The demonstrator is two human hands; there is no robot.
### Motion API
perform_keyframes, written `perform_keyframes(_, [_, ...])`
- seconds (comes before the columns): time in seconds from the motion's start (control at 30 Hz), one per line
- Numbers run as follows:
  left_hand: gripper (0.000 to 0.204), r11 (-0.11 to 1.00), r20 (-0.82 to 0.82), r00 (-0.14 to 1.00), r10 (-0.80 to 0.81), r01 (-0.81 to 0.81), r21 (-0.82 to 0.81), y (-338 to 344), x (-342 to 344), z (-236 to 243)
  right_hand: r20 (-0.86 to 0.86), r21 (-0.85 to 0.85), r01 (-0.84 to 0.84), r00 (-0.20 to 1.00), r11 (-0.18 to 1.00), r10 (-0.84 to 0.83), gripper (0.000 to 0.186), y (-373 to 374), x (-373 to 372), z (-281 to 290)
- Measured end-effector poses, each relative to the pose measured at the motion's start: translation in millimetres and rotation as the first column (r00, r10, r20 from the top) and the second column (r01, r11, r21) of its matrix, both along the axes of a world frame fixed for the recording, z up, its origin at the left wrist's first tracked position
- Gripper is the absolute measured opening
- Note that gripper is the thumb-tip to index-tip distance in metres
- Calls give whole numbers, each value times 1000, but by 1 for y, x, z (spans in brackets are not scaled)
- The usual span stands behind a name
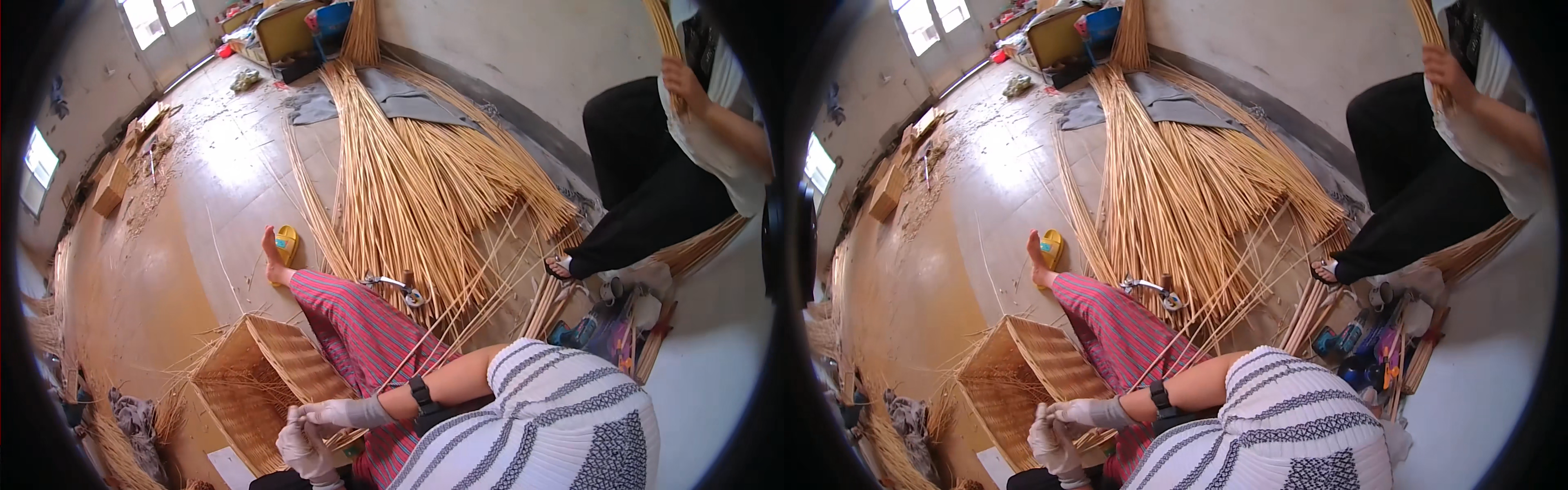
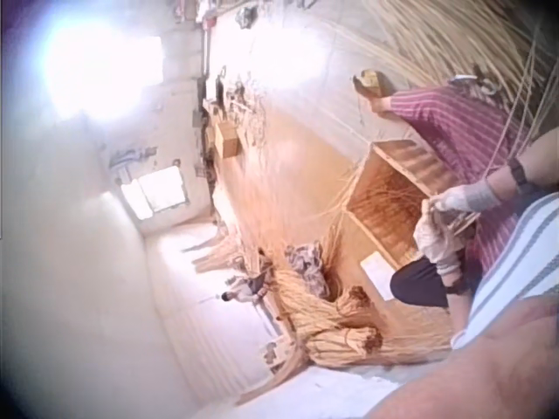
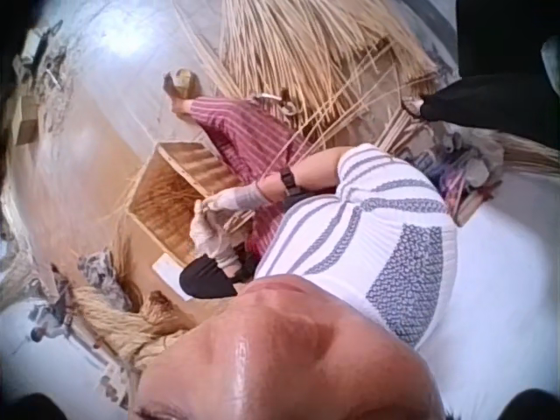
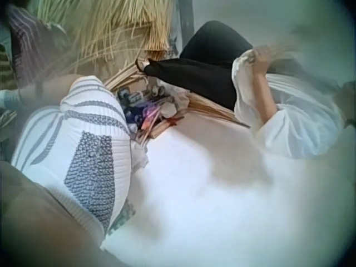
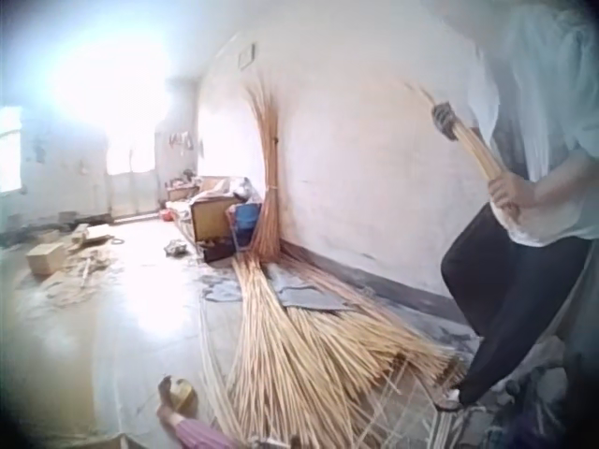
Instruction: The recorder is weaving a square basket using long thin stalks of material while seated on the floor of a workshop.
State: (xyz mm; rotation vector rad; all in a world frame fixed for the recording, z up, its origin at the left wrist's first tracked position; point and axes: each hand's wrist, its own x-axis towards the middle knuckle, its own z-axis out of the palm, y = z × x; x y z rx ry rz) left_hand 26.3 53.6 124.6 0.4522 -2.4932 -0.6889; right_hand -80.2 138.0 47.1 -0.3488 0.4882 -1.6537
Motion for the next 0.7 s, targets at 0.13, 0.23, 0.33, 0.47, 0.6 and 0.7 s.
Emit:
perform_keyframes(0.13, [28, 999, 58, 998, 5, -2, -42, 6, -7, 9, 239, -101, -71, 967, 992, 94, 56, -5, -4, -13])
perform_keyframes(0.23, [29, 988, 72, 994, -82, 90, -122, 5, -9, 14, 383, -165, -75, 914, 984, 134, 55, -5, -4, -15])
perform_keyframes(0.33, [25, 979, 103, 994, -33, 52, -195, 8, -9, 15, 431, 0, -126, 895, 992, 114, 51, -5, 0, -15])
perform_keyframes(0.47, [15, 956, 45, 996, 81, -65, -285, 7, -3, 10, 485, -33, -190, 855, 981, 182, 41, -8, 10, -4])
perform_keyframes(0.6, [14, 943, -26, 944, 328, -329, -45, -18, 5, 6, 128, 70, -162, 980, 984, 152, 42, -12, 7, 23])
perform_keyframes(0.7, [21, 920, 155, 918, 366, -382, 91, -30, 10, 3, -467, 104, 9, 884, 995, 41, 52, -8, -7, 42])
